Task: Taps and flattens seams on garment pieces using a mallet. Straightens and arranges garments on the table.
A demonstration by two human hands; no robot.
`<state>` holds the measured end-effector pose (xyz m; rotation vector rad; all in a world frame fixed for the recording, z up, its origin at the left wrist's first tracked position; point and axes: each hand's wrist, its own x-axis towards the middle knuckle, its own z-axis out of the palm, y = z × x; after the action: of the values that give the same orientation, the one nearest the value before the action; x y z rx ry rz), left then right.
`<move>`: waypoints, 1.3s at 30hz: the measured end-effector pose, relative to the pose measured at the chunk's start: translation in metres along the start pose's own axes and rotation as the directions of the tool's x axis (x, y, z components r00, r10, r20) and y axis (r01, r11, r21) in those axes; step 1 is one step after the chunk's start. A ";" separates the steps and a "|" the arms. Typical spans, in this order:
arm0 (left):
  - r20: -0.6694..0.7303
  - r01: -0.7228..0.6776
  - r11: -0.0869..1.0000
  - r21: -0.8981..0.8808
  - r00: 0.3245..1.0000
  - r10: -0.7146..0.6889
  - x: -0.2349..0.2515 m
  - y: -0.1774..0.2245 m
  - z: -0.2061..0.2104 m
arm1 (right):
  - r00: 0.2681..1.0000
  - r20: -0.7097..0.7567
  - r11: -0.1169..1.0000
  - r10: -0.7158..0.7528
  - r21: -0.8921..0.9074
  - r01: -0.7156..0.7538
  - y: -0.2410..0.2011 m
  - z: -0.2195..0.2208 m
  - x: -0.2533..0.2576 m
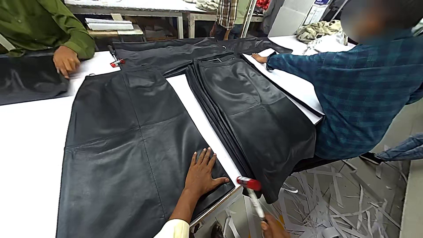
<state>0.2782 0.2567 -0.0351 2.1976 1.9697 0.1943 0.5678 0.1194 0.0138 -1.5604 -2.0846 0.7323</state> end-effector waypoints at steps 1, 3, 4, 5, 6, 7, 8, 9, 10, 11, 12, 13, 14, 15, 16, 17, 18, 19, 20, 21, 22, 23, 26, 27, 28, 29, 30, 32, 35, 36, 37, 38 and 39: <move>0.000 -0.002 1.000 0.003 1.000 0.002 0.000 0.000 0.000 | 0.997 0.064 0.999 0.042 -0.027 -0.041 0.003 0.001 0.001; 0.014 0.002 1.000 0.005 1.000 -0.002 0.001 0.001 -0.001 | 0.998 0.051 0.999 0.047 0.017 -0.048 0.008 -0.001 0.002; 0.018 0.006 1.000 0.003 1.000 -0.006 0.001 0.000 -0.001 | 0.999 0.016 0.998 0.034 0.059 -0.035 0.007 -0.003 0.002; 0.021 0.007 1.000 0.005 1.000 -0.007 0.001 0.000 -0.001 | 1.000 -0.022 0.996 0.020 0.088 -0.018 0.005 -0.003 0.000; 0.023 0.007 1.000 0.005 1.000 -0.007 0.001 0.000 -0.001 | 0.999 -0.045 0.996 0.005 0.092 -0.001 0.004 -0.003 -0.001; 0.019 0.005 1.000 0.006 1.000 -0.005 0.000 0.000 0.000 | 0.999 -0.041 0.998 -0.008 0.065 0.011 0.005 -0.001 -0.002; 0.013 0.000 1.000 0.006 1.000 0.000 0.000 0.000 0.000 | 1.000 -0.007 1.000 -0.008 0.019 0.008 0.007 0.003 -0.002; 0.014 -0.003 1.000 0.009 1.000 0.003 -0.001 0.000 0.000 | 0.999 0.047 1.000 0.016 -0.011 -0.016 0.010 0.005 -0.001; 0.016 -0.006 1.000 0.014 1.000 0.006 -0.001 0.001 0.001 | 0.996 0.078 0.999 0.041 -0.013 -0.041 0.012 0.006 -0.001; 0.016 -0.010 1.000 0.015 1.000 0.009 0.000 0.000 0.000 | 0.996 0.077 0.999 0.052 0.014 -0.053 0.011 0.005 0.001; 0.017 -0.014 1.000 0.016 1.000 0.013 0.000 -0.001 0.000 | 0.998 0.044 0.998 0.040 0.050 -0.042 0.008 0.003 0.003; 0.021 -0.023 1.000 0.017 1.000 0.022 0.000 -0.002 0.000 | 1.000 -0.012 0.997 0.018 0.079 -0.017 0.004 0.001 0.002; 0.021 -0.033 0.999 0.019 0.999 0.033 0.000 -0.003 0.002 | 0.998 -0.059 0.995 -0.004 0.101 0.010 0.001 0.001 0.001; 0.027 -0.040 0.999 0.023 0.999 0.039 0.000 -0.003 0.002 | 0.996 -0.085 0.995 -0.022 0.091 0.030 -0.001 0.001 0.003; 0.030 -0.048 0.999 0.024 0.998 0.047 -0.001 -0.004 0.002 | 0.997 -0.074 0.998 -0.031 0.044 0.034 -0.002 0.003 0.005; 0.033 -0.055 0.998 0.028 0.998 0.054 -0.001 -0.004 0.002 | 1.000 -0.025 1.000 -0.016 -0.018 0.015 -0.002 0.004 0.009; 0.034 -0.061 0.998 0.029 0.998 0.060 -0.001 -0.004 0.002 | 0.998 0.052 0.998 0.032 -0.055 -0.029 -0.002 0.004 0.014; 0.031 -0.064 0.997 0.029 0.997 0.064 -0.001 -0.004 0.002 | 0.994 0.086 0.997 0.060 -0.047 -0.056 -0.002 0.004 0.018; 0.032 -0.064 0.998 0.028 0.997 0.063 -0.001 -0.004 0.002 | 0.996 0.074 0.998 0.055 -0.016 -0.054 -0.004 0.001 0.021; 0.032 -0.059 0.998 0.027 0.998 0.059 -0.001 -0.004 0.001 | 1.000 0.023 1.000 0.019 0.023 -0.020 -0.006 -0.001 0.023; 0.043 -0.054 0.998 0.025 0.998 0.052 -0.001 -0.004 0.000 | 0.999 -0.035 0.998 -0.017 0.057 0.019 -0.009 -0.001 0.023; 0.047 -0.049 0.999 0.023 0.998 0.048 -0.001 -0.004 0.000 | 0.997 -0.064 0.997 -0.037 0.066 0.042 -0.011 0.000 0.023; -0.013 -0.054 0.999 -0.003 0.998 0.054 -0.004 -0.004 0.003 | 0.996 0.077 0.996 0.036 -0.079 -0.030 -0.010 0.002 0.030; -0.019 -0.052 0.998 -0.019 0.998 0.052 -0.004 -0.004 0.003 | 0.992 0.104 0.995 0.068 -0.085 -0.060 -0.009 0.002 0.033; -0.015 -0.046 0.998 -0.033 0.999 0.045 -0.004 -0.004 0.002 | 0.994 0.085 0.997 0.063 -0.054 -0.059 -0.008 0.000 0.035; -0.004 -0.034 0.998 -0.043 0.999 0.034 -0.003 -0.004 0.000 | 0.999 0.034 1.000 0.027 -0.014 -0.026 -0.008 -0.001 0.036; 0.004 -0.026 0.998 -0.048 1.000 0.027 -0.003 -0.004 -0.001 | 1.000 -0.023 1.000 -0.013 0.018 0.014 -0.009 -0.001 0.036; 0.014 -0.020 0.999 -0.047 1.000 0.021 -0.004 -0.004 -0.001 | 0.999 -0.030 0.999 -0.038 0.001 0.038 -0.009 0.002 0.035; 0.035 -0.028 0.999 -0.029 0.999 0.029 -0.004 -0.003 -0.001 | 0.982 0.150 0.990 0.117 -0.093 -0.104 -0.008 0.003 0.041; 0.029 -0.030 0.999 -0.030 0.999 0.031 -0.003 -0.002 -0.001 | 0.987 0.125 0.993 0.098 -0.071 -0.090 -0.007 0.002 0.044; 0.031 -0.026 0.999 -0.035 0.999 0.027 -0.002 -0.003 -0.002 | 0.998 0.053 0.999 0.038 -0.038 -0.036 -0.007 0.002 0.046; 0.031 -0.023 0.999 -0.041 0.999 0.025 -0.002 -0.003 -0.002 | 1.000 -0.013 1.000 -0.017 -0.008 0.017 -0.008 0.004 0.047; 0.027 -0.021 0.999 -0.045 0.999 0.023 -0.003 -0.004 -0.002 | 0.998 -0.044 0.999 -0.046 0.000 0.046 -0.010 0.007 0.048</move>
<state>0.2739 0.2544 -0.0337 2.1831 1.9086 0.2083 0.5431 0.1621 0.0167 -1.5092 -2.0812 0.6768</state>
